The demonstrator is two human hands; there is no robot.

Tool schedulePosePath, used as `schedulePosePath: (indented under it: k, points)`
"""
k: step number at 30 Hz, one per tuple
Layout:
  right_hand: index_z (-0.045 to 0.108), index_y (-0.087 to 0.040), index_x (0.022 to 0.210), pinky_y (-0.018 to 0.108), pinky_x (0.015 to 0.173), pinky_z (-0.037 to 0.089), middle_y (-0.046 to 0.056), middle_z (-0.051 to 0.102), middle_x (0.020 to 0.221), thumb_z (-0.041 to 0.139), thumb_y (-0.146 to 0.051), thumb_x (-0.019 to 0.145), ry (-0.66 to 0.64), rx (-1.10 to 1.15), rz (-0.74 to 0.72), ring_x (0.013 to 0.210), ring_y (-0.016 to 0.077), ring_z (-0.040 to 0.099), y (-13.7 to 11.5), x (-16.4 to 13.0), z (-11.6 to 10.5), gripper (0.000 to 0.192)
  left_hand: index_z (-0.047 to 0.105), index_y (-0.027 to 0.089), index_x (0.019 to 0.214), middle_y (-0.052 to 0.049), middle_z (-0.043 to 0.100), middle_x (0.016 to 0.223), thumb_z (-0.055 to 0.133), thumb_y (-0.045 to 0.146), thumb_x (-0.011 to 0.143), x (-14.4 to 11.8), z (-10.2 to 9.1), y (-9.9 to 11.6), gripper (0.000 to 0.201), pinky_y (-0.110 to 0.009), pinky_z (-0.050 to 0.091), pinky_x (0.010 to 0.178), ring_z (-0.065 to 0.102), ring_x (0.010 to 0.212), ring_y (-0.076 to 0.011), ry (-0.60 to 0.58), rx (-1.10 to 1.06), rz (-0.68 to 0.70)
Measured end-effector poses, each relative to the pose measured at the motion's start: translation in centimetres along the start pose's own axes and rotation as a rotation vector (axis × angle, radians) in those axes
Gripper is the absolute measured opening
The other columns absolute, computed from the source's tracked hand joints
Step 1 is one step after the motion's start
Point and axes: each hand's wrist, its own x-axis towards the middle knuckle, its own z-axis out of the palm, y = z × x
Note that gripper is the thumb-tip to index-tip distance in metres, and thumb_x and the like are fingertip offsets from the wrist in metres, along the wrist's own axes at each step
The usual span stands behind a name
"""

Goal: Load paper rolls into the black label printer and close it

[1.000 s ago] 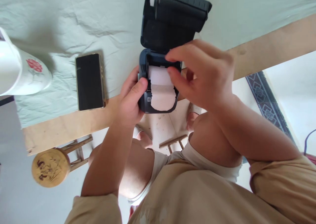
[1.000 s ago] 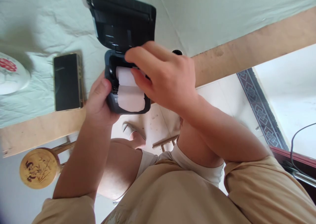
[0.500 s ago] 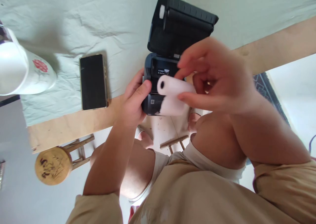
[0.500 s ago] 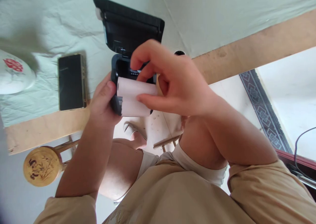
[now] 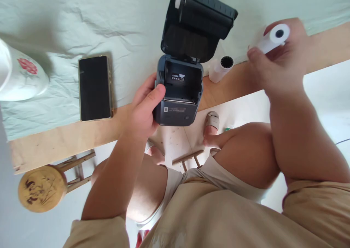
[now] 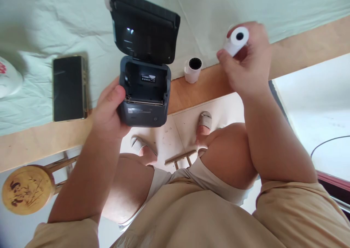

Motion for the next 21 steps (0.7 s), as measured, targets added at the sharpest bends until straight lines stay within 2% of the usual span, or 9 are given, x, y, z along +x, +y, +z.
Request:
schedulePosePath:
  k: [4, 6, 7, 9, 11, 15, 18, 21]
  points:
    - [0.060, -0.028, 0.112, 0.036, 0.080, 0.047, 0.005, 0.069, 0.100, 0.078, -0.028, 0.065, -0.011, -0.139, -0.004, 0.090, 0.0190, 0.064, -0.7, -0.1, -0.5, 0.050, 0.071, 0.021, 0.101, -0.002, 0.072, 0.093, 0.067, 0.046, 0.085, 0.1, 0.1, 0.1, 0.030, -0.034, 0.061, 0.093, 0.068, 0.110, -0.0243, -0.001, 0.008, 0.012]
    - [0.056, -0.029, 0.120, 0.034, 0.086, 0.047, 0.004, 0.067, 0.113, 0.075, -0.022, 0.067, 0.042, -0.147, -0.064, 0.104, 0.0197, 0.064, -1.6, -0.3, -0.8, 0.057, 0.071, 0.021, 0.101, -0.002, 0.072, 0.092, 0.066, 0.045, 0.086, 0.1, 0.2, 0.1, 0.028, -0.034, 0.060, 0.095, 0.068, 0.110, -0.0239, -0.005, 0.008, 0.018]
    - [0.055, -0.030, 0.123, 0.033, 0.088, 0.047, 0.004, 0.064, 0.120, 0.069, -0.019, 0.071, 0.083, -0.140, -0.110, 0.111, 0.0190, 0.063, -2.3, -0.5, -0.9, 0.054, 0.071, 0.021, 0.102, -0.002, 0.072, 0.092, 0.065, 0.044, 0.087, 0.1, 0.2, 0.1, 0.029, -0.034, 0.060, 0.095, 0.069, 0.109, -0.0237, -0.009, 0.007, 0.019]
    - [0.054, -0.029, 0.126, 0.030, 0.077, 0.047, 0.006, 0.064, 0.112, 0.059, -0.016, 0.077, 0.138, -0.083, -0.244, 0.103, 0.0176, 0.065, -3.9, -1.1, -0.8, 0.050, 0.071, 0.021, 0.104, -0.003, 0.071, 0.093, 0.065, 0.044, 0.087, 0.1, 0.2, 0.0, 0.030, -0.033, 0.059, 0.094, 0.070, 0.105, -0.0229, -0.019, 0.002, 0.020]
    - [0.051, -0.027, 0.131, 0.030, 0.071, 0.049, 0.008, 0.064, 0.111, 0.059, -0.020, 0.080, 0.047, -0.079, -0.313, 0.100, 0.0185, 0.066, -5.2, -1.8, -0.1, 0.052, 0.071, 0.021, 0.104, -0.003, 0.071, 0.094, 0.065, 0.044, 0.087, 0.1, 0.3, 0.0, 0.030, -0.031, 0.060, 0.089, 0.071, 0.100, -0.0215, -0.017, -0.001, 0.026]
    - [0.048, -0.019, 0.137, 0.039, 0.090, 0.054, 0.016, 0.058, 0.128, 0.059, -0.030, 0.081, -0.186, -0.228, -0.252, 0.115, 0.0250, 0.060, -6.1, -2.5, 2.7, 0.058, 0.071, 0.021, 0.104, -0.002, 0.071, 0.098, 0.065, 0.044, 0.087, 0.0, 0.4, 0.1, 0.029, -0.027, 0.059, 0.079, 0.071, 0.090, -0.0181, 0.001, 0.013, 0.020]
    - [0.051, -0.021, 0.137, 0.042, 0.095, 0.051, 0.015, 0.054, 0.122, 0.055, -0.023, 0.081, -0.234, -0.305, -0.161, 0.111, 0.0233, 0.058, -6.0, -2.4, 4.2, 0.056, 0.070, 0.022, 0.107, -0.002, 0.071, 0.103, 0.065, 0.044, 0.087, 0.0, 0.4, 0.2, 0.031, -0.029, 0.060, 0.084, 0.071, 0.096, -0.0199, -0.006, 0.016, 0.007]
    - [0.055, -0.026, 0.133, 0.039, 0.095, 0.051, 0.010, 0.055, 0.112, 0.055, -0.015, 0.077, -0.189, -0.208, -0.141, 0.109, 0.0207, 0.056, -6.1, -2.2, 4.3, 0.057, 0.069, 0.021, 0.108, -0.004, 0.071, 0.103, 0.065, 0.044, 0.087, 0.0, 0.4, 0.2, 0.032, -0.031, 0.060, 0.084, 0.071, 0.101, -0.0223, -0.015, 0.003, -0.003]
